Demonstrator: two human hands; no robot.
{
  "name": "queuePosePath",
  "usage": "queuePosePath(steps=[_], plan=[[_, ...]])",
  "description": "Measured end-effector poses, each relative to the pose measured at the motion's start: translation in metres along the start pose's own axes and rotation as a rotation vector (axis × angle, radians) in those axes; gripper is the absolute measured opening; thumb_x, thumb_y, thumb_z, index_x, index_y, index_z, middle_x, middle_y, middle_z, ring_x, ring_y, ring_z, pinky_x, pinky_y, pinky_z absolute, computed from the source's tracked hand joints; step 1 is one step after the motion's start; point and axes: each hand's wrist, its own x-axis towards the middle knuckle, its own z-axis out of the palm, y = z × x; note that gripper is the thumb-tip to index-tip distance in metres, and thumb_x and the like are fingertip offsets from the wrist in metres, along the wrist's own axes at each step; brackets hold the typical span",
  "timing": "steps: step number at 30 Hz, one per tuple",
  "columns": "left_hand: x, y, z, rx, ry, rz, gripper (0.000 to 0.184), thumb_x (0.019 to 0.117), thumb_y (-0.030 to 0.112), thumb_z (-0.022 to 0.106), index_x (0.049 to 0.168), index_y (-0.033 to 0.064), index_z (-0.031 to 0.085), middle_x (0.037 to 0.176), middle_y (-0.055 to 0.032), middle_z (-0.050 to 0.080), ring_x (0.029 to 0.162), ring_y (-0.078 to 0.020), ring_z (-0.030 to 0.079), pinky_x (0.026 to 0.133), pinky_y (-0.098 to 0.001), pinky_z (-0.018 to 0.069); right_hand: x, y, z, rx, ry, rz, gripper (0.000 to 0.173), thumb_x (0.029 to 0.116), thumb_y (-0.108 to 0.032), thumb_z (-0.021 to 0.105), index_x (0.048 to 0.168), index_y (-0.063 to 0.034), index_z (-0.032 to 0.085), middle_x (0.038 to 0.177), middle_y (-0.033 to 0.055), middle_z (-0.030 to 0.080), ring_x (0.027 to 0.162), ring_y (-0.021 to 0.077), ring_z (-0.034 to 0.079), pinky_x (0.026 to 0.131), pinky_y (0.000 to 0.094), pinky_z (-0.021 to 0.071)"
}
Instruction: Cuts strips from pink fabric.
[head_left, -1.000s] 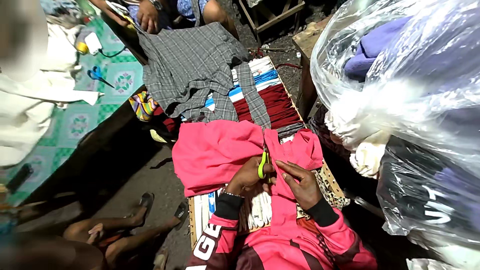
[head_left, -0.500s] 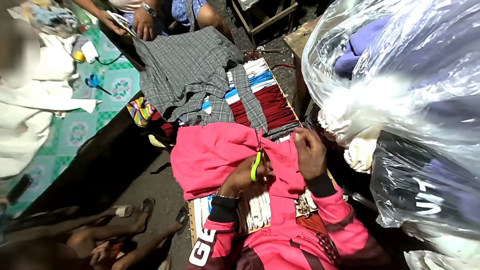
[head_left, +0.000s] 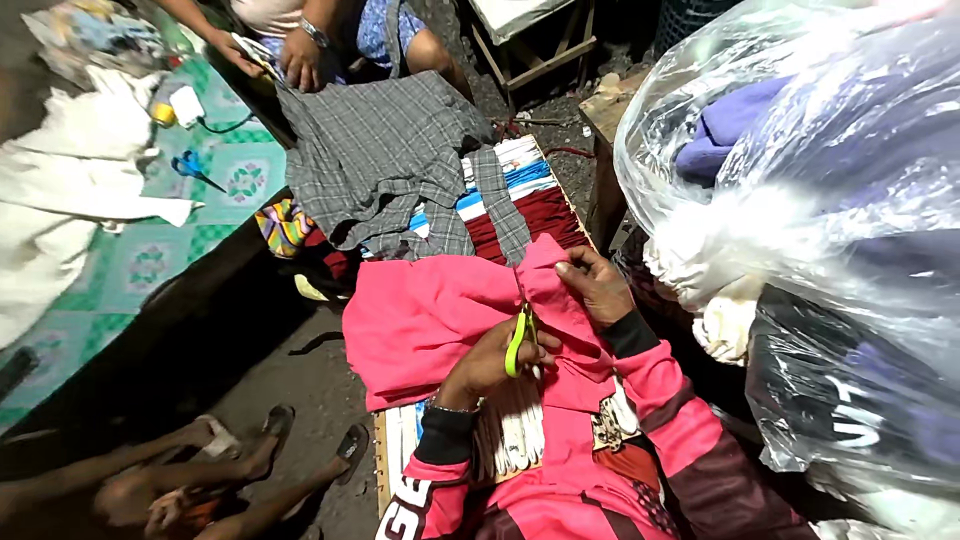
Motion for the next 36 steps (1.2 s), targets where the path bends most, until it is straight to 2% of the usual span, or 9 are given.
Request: queuePosePath(steps=[2,7,12,18,21,23,26,31,36], plan=[[0.003,-0.002,0.003,-0.002,-0.015,0.008,0.059,0.0881,0.042,0.074,0.126,-0.0007,0.056,0.114,-0.0126,0.074,0.092,-0.0206,0.074,0.075,-0.0355,0.0617,-0.001,-0.008,-0.002,0.030,0.067,-0.107,0.020,0.0981,-0.018,0.067,0.117,-0.0124,0.065,0.098,0.0020,0.068,0.077,0.0094,0.064,0.067,0.0272,0.0572],[0.012,-0.004,0.014,-0.022,-0.063,-0.031,0.068,0.0885,0.038,0.071,0.141,0.0029,0.047,0.114,-0.0090,0.075,0.088,-0.0190,0.074,0.069,-0.0354,0.0619,-0.003,-0.019,-0.006,-0.046,0.142,-0.128,0.022,0.0994,-0.019,0.066,0.120,-0.0141,0.063,0.098,0.0012,0.070,0.075,0.0084,0.066,0.067,0.0266,0.0579],[0.015,0.000,0.020,-0.047,-0.014,-0.052,0.039,0.0908,0.026,0.066,0.120,0.0027,0.056,0.095,-0.0063,0.073,0.078,-0.0164,0.072,0.065,-0.0342,0.0617,-0.014,-0.013,0.005,-0.111,0.197,-0.172,0.018,0.1000,-0.017,0.064,0.117,-0.0116,0.061,0.101,0.0012,0.068,0.082,0.0089,0.065,0.070,0.0284,0.0573],[0.024,0.004,0.032,0.027,0.075,-0.032,0.029,0.0895,0.023,0.065,0.109,0.0025,0.059,0.081,-0.0034,0.066,0.069,-0.0154,0.068,0.064,-0.0360,0.0615,-0.030,0.006,0.022,-0.066,0.333,-0.182,0.020,0.0994,-0.015,0.064,0.119,-0.0103,0.060,0.103,0.0015,0.067,0.088,0.0099,0.066,0.078,0.0302,0.0578],[0.024,0.002,0.035,0.061,0.115,-0.034,0.025,0.0945,0.019,0.063,0.110,-0.0003,0.060,0.078,-0.0067,0.070,0.067,-0.0160,0.070,0.062,-0.0320,0.0603,-0.032,0.008,0.021,-0.048,0.366,-0.143,0.020,0.1002,-0.015,0.063,0.120,-0.0110,0.059,0.100,0.0005,0.068,0.087,0.0090,0.066,0.077,0.0298,0.0571],[0.022,0.001,0.039,0.026,0.140,-0.058,0.020,0.1012,0.019,0.061,0.108,0.0001,0.059,0.073,-0.0090,0.071,0.056,-0.0146,0.067,0.049,-0.0263,0.0537,-0.030,0.005,0.015,-0.036,0.381,-0.129,0.020,0.1010,-0.015,0.062,0.120,-0.0115,0.058,0.097,-0.0001,0.068,0.085,0.0081,0.066,0.075,0.0294,0.0572],[0.017,-0.002,0.048,-0.036,0.154,-0.062,0.022,0.1023,0.018,0.061,0.114,-0.0003,0.059,0.074,-0.0105,0.071,0.052,-0.0140,0.065,0.042,-0.0242,0.0497,-0.028,0.002,0.011,-0.045,0.383,-0.149,0.020,0.1020,-0.018,0.061,0.121,-0.0139,0.057,0.095,-0.0025,0.066,0.083,0.0059,0.065,0.074,0.0277,0.0564],[0.024,-0.004,0.047,-0.077,0.109,-0.086,0.021,0.1014,0.021,0.060,0.106,-0.0002,0.059,0.079,-0.0103,0.072,0.064,-0.0199,0.072,0.054,-0.0341,0.0612,-0.037,0.005,0.009,-0.055,0.318,-0.116,0.019,0.1021,-0.018,0.060,0.120,-0.0136,0.056,0.090,-0.0011,0.067,0.080,0.0077,0.065,0.072,0.0285,0.0562],[0.033,0.003,0.034,-0.038,0.045,-0.083,0.018,0.0961,0.022,0.062,0.098,0.0041,0.062,0.078,-0.0045,0.066,0.065,-0.0170,0.068,0.060,-0.0369,0.0624,-0.050,0.009,0.007,-0.055,0.277,-0.098,0.017,0.1009,-0.015,0.061,0.118,-0.0118,0.058,0.096,0.0027,0.070,0.085,0.0119,0.068,0.075,0.0320,0.0588]])
